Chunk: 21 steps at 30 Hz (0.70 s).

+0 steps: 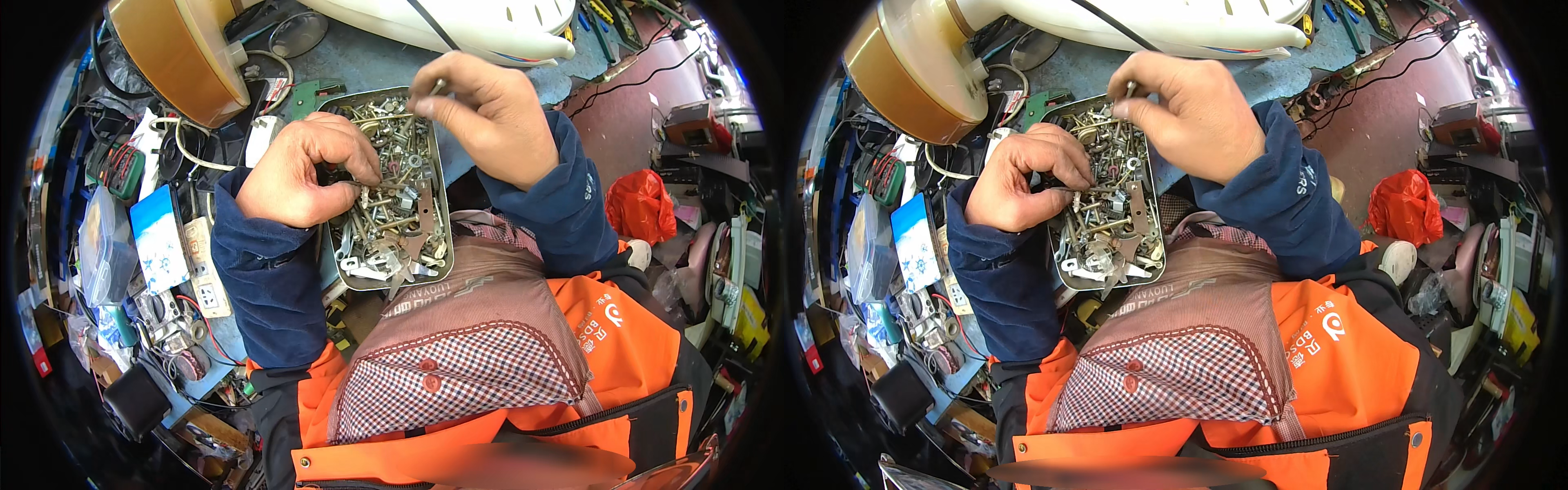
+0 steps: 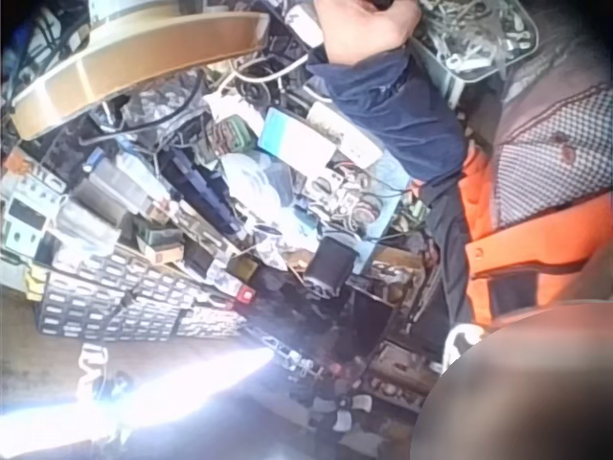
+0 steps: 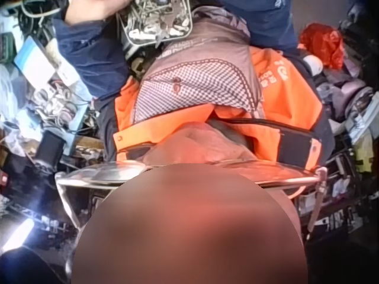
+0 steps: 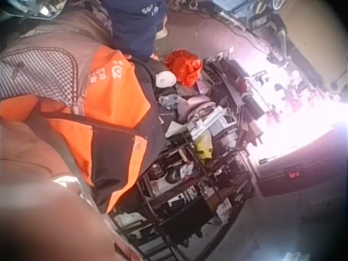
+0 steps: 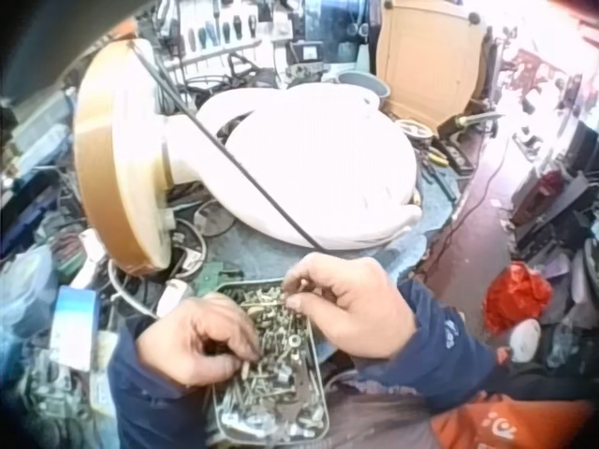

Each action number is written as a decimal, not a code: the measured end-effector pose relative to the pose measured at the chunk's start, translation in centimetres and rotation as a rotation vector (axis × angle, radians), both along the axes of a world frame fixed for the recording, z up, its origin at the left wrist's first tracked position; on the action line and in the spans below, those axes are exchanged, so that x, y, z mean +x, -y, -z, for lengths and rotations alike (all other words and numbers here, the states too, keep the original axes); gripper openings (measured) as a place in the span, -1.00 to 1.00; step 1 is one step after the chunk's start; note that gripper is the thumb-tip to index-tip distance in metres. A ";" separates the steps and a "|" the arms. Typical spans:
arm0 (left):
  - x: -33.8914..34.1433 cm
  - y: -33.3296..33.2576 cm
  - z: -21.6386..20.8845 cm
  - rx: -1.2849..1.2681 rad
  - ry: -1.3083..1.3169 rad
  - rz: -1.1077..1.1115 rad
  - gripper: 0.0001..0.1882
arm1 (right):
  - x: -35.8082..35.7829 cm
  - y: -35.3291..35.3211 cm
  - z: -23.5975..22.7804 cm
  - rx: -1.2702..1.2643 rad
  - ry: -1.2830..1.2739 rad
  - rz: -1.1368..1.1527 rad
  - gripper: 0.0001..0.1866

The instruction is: The person selects small metal parts from a tray, then attaches a white plastic cover to a fan base and secures it. They handle the fan assembly and inspect the attached cover.

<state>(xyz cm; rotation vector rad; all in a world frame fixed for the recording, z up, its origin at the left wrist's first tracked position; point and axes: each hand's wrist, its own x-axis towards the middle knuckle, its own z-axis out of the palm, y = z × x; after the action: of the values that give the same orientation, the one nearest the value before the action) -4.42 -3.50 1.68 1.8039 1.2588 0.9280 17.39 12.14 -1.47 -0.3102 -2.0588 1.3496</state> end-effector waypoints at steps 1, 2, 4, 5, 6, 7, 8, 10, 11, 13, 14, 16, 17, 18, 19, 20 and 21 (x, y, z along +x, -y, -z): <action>0.0 0.0 0.0 0.002 -0.001 0.001 -0.80 | 0.0 0.2 -0.3 -0.044 0.004 -0.069 -0.85; -0.1 0.1 -0.1 -0.003 -0.004 0.005 -0.80 | 0.4 0.4 -1.1 0.061 0.126 -0.127 -0.85; -0.2 0.0 -0.1 -0.017 -0.007 0.018 -0.79 | 0.5 0.6 -0.8 0.210 0.162 -0.283 -0.85; -0.2 0.0 -0.2 -0.017 -0.011 0.021 -0.79 | 0.4 0.8 -0.7 0.265 0.183 -0.298 -0.86; -0.2 0.1 -0.2 -0.017 -0.015 0.016 -0.79 | 0.4 1.1 -0.8 0.384 0.173 -0.175 -0.86; -0.2 0.2 -0.2 -0.017 -0.020 0.011 -0.79 | 0.2 1.2 -0.5 0.400 0.153 -0.105 -0.86; -0.2 0.3 -0.3 -0.023 -0.016 0.009 -0.79 | 0.0 1.2 -0.1 0.414 0.133 -0.035 -0.85; -0.4 0.3 -0.2 -0.034 -0.008 0.012 -0.79 | 0.0 1.2 0.0 0.380 0.101 0.029 -0.83; -0.4 0.3 -0.2 -0.028 -0.005 0.018 -0.79 | -0.1 1.2 -0.2 0.303 0.068 0.024 -0.82; -0.4 0.1 -0.1 -0.014 0.003 0.035 -0.79 | 0.0 1.2 -0.3 0.150 0.005 0.017 -0.81; -0.4 0.2 0.0 -0.019 0.000 0.030 -0.79 | 0.0 1.2 -0.2 0.085 0.040 -0.036 -0.80; -0.5 0.2 0.0 -0.029 -0.006 0.026 -0.79 | -0.1 1.5 -0.4 0.060 0.058 -0.158 -0.81; -0.5 0.1 -0.1 -0.029 -0.007 0.028 -0.79 | 0.0 1.6 -0.5 0.047 0.068 -0.219 -0.82; -0.4 0.2 -0.2 -0.032 -0.008 0.024 -0.80 | 0.3 1.6 -0.8 0.165 0.218 -0.263 -0.84; -0.4 0.3 -0.3 -0.034 -0.009 0.021 -0.80 | 0.2 1.7 -0.9 0.258 0.229 -0.195 -0.83; -0.4 0.3 -0.3 -0.035 -0.006 0.018 -0.79 | 0.1 2.0 -0.9 0.350 0.240 -0.125 -0.82; -0.5 0.4 -0.2 -0.036 -0.003 0.017 -0.79 | 0.0 2.1 -0.8 0.442 0.250 -0.053 -0.82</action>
<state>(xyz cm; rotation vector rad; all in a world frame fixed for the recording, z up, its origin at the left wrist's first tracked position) -4.92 -3.89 1.90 1.7865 1.2523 0.8876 17.37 10.03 -0.69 -0.2377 -2.5189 0.8810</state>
